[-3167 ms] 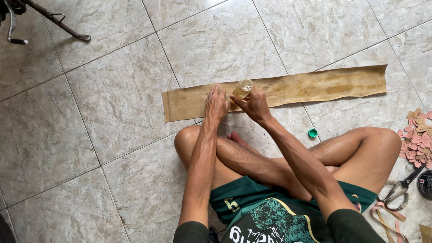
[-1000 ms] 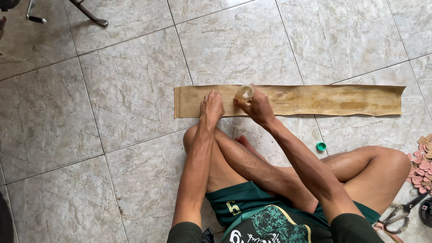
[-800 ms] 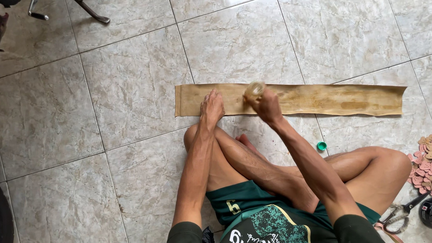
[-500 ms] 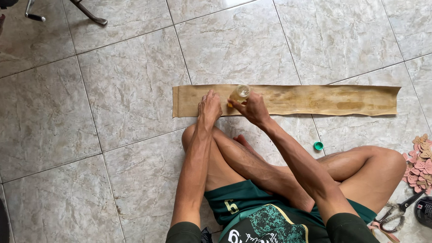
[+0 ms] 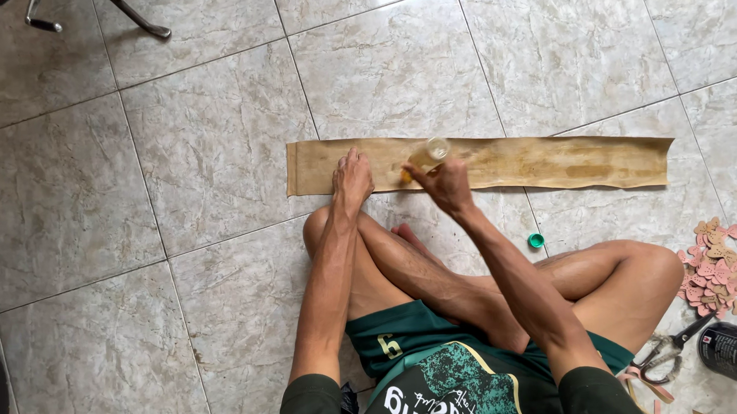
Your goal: The person sits on the floor with a long pink fabric strip. They hold a jar of glue, press and smooth the strip flat, then flip the strip over to its tan backing side and squeeze liquid glue from a bottle along the backing, spreading it by moving the bottle along the strip.
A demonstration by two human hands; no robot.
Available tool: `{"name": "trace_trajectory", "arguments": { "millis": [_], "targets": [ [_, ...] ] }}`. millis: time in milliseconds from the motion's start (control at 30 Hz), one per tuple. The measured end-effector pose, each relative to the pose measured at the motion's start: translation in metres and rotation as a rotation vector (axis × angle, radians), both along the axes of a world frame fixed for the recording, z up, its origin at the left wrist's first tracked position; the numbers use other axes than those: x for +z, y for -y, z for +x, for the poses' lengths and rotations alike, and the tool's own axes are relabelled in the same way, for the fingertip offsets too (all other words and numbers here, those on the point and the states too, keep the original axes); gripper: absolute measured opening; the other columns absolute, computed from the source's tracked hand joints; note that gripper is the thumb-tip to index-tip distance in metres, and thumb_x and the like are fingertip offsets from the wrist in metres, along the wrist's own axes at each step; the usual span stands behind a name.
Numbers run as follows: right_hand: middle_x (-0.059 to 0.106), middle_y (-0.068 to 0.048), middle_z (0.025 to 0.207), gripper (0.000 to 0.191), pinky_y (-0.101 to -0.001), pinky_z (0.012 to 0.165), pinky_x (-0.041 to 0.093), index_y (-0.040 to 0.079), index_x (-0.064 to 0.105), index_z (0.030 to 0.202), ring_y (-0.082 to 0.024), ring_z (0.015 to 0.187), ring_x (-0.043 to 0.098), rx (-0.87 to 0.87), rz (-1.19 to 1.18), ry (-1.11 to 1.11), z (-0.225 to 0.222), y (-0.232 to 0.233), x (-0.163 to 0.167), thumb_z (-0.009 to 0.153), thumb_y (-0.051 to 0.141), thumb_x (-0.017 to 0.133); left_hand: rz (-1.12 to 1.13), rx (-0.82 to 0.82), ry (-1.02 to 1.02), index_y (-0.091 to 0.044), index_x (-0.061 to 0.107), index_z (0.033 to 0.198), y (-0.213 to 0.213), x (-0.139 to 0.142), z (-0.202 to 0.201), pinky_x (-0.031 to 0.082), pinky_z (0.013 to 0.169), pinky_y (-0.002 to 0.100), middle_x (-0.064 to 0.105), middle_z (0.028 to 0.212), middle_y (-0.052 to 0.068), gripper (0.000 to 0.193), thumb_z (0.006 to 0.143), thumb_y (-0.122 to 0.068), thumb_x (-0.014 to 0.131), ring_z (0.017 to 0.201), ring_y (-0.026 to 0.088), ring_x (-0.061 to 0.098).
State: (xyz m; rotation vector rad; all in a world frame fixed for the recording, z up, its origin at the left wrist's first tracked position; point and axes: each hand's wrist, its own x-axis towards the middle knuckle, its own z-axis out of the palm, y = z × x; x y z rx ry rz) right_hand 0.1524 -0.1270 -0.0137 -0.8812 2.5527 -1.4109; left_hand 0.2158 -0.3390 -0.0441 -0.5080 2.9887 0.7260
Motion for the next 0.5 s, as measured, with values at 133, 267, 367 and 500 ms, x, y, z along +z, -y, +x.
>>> {"name": "trace_trajectory", "arguments": {
  "millis": [133,267,367,500],
  "targets": [
    [0.078,-0.016,0.099,0.029,-0.0352,0.071,0.067,0.003,0.071,0.109,-0.025,0.085,0.08,0.119,0.026,-0.136,0.01,-0.012,-0.004,0.098,0.03,0.076,0.042,-0.009,-0.002,0.0,0.066,0.116,0.002,0.003,0.004,0.049,0.1,0.056,0.052,0.147,0.022,0.031,0.086,-0.005,0.062,0.126,0.043,0.055],
    [0.077,-0.018,0.097,0.042,-0.0353,0.066,0.066,-0.004,0.063,0.115,-0.026,0.082,0.078,-0.028,0.125,-0.135,0.002,-0.044,0.001,0.096,0.03,0.078,0.014,-0.012,-0.02,0.002,0.065,0.117,-0.001,-0.002,0.005,0.049,0.101,0.055,0.051,0.146,0.024,0.033,0.085,-0.006,0.063,0.127,0.043,0.055],
    [0.075,-0.02,0.094,0.048,-0.037,0.064,0.064,-0.007,0.061,0.114,-0.028,0.079,0.077,-0.133,0.18,-0.12,-0.004,-0.048,-0.002,0.093,0.032,0.079,-0.016,0.006,-0.004,0.002,0.065,0.118,-0.007,-0.004,0.002,0.05,0.103,0.053,0.051,0.147,0.024,0.032,0.087,-0.005,0.063,0.127,0.043,0.055],
    [0.075,-0.021,0.099,0.049,-0.0348,0.068,0.062,-0.006,0.06,0.119,-0.027,0.085,0.079,-0.045,0.034,-0.075,0.006,-0.013,-0.015,0.099,0.035,0.076,-0.009,0.01,0.023,0.004,0.063,0.121,-0.008,-0.001,0.0,0.05,0.102,0.052,0.049,0.148,0.023,0.038,0.084,-0.003,0.064,0.126,0.043,0.055]
  ]
}}
